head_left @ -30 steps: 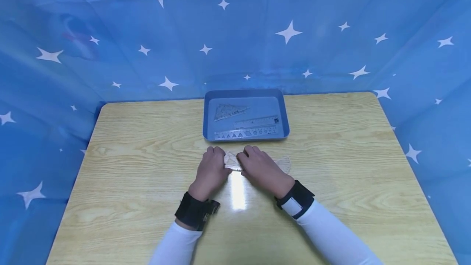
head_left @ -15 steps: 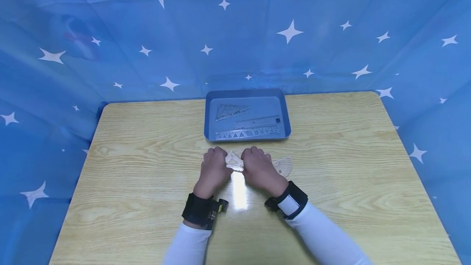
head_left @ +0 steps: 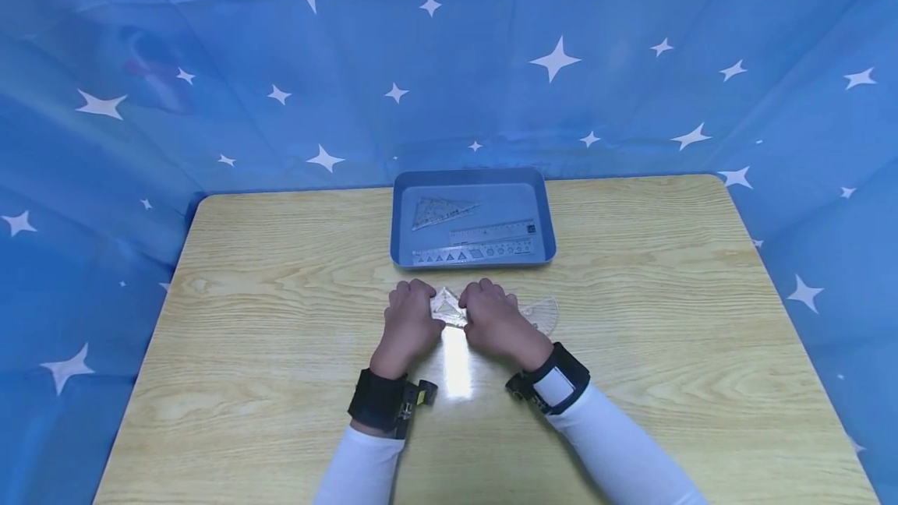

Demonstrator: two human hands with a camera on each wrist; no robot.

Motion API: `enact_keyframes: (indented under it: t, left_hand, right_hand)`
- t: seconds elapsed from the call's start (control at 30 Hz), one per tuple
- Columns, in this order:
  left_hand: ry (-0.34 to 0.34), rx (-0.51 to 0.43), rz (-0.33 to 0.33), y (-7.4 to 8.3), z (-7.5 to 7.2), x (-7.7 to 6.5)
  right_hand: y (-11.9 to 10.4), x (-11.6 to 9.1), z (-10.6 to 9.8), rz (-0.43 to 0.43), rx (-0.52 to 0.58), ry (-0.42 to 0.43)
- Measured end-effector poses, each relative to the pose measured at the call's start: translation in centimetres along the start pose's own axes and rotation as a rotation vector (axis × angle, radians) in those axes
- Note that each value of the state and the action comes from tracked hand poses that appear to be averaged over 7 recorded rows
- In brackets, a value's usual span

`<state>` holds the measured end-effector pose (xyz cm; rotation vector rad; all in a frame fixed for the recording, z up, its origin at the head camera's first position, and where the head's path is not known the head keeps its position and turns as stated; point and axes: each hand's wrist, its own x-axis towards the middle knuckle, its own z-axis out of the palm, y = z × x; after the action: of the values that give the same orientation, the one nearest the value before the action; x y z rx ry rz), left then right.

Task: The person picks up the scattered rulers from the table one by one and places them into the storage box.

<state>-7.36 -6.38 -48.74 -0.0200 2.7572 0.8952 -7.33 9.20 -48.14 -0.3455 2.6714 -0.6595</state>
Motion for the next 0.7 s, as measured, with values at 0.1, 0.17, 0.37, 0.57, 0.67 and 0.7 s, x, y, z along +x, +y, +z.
enact_keyframes:
  t: [0.1,0.17,0.37,0.57,0.67,0.7]
  left_hand:
    - [0.004,-0.008,-0.006,0.07,0.1,0.01]
    - [0.008,-0.01,-0.008,0.09,0.16,-0.02]
    - [0.029,-0.017,0.007,-0.01,0.22,-0.23]
    - [0.074,-0.039,0.042,0.03,0.07,-0.59]
    - [0.089,-0.046,0.081,-0.06,-0.11,-0.73]
    - [0.092,-0.052,0.092,-0.13,-0.16,-0.75]
  right_hand:
    - [0.18,-0.09,-0.03,0.005,0.022,0.01]
    - [0.32,-0.13,0.02,0.009,0.027,0.021]
    - [0.42,-0.21,0.25,0.0,-0.02,0.05]
    - [0.15,-0.48,0.49,-0.03,-0.091,0.097]
    - [0.02,-0.69,0.66,-0.072,-0.134,0.137]
    - [0.02,-0.77,0.71,-0.095,-0.147,0.154]
